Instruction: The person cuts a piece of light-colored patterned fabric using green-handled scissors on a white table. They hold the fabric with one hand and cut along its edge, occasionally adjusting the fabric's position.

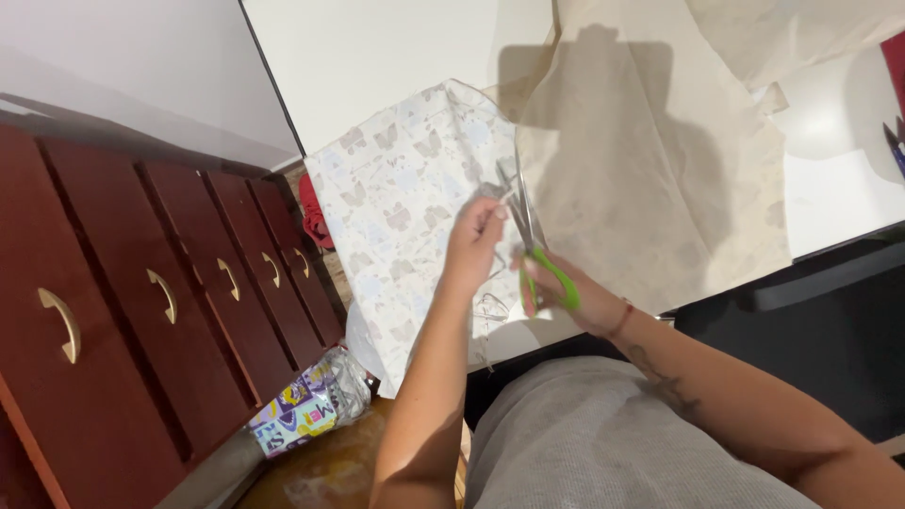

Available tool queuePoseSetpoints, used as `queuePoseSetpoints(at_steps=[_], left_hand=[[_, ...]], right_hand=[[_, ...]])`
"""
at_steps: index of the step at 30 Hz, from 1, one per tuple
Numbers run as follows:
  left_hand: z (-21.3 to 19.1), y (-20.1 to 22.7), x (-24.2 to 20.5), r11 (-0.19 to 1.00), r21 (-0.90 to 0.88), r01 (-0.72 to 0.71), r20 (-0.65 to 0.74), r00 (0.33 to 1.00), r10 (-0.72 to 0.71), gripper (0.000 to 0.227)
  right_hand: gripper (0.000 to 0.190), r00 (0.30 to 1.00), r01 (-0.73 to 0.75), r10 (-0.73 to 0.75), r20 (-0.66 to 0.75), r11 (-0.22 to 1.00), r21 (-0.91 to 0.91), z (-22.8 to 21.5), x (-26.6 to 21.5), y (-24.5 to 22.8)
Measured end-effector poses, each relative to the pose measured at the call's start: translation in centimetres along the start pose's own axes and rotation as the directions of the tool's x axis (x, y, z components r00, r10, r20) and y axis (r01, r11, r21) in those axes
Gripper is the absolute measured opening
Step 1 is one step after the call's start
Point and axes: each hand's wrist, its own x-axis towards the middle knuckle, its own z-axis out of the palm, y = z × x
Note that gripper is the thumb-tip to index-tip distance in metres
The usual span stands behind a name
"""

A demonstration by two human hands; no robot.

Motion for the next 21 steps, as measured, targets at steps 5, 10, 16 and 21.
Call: queuePoseSetpoints(at_steps=[5,10,16,21], left_hand=[[-3.8,-0.1,-0.1,0.997,0.059,0.039,-0.041,0.998,-0.036,0.013],[-6.7,1.4,-3.7,0.950,0.278,0.142,0.109,0.978,-0.178,0.021],[-6.8,1.6,-11.5,0.914,0.384,0.132,0.278,0.927,-0.250,0.040],[-6.1,1.3,-16.7,0.894,0.269,0.358,0.288,0.856,-0.430,0.033]], right_hand=[[0.050,0.999,-0.010,0.028,0.047,0.937,-0.350,-5.6,-7.1,-1.1],[0.052,0.960,0.076,-0.178,-0.214,0.906,-0.416,-14.5,-10.3,0.9],[0.032,0.744,0.100,-0.589,-0.314,0.564,-0.820,-20.8,-10.2,-1.2],[0.042,0.825,-0.213,-0.477,-0.302,0.233,-0.949,-25.6,-9.2,-0.1]])
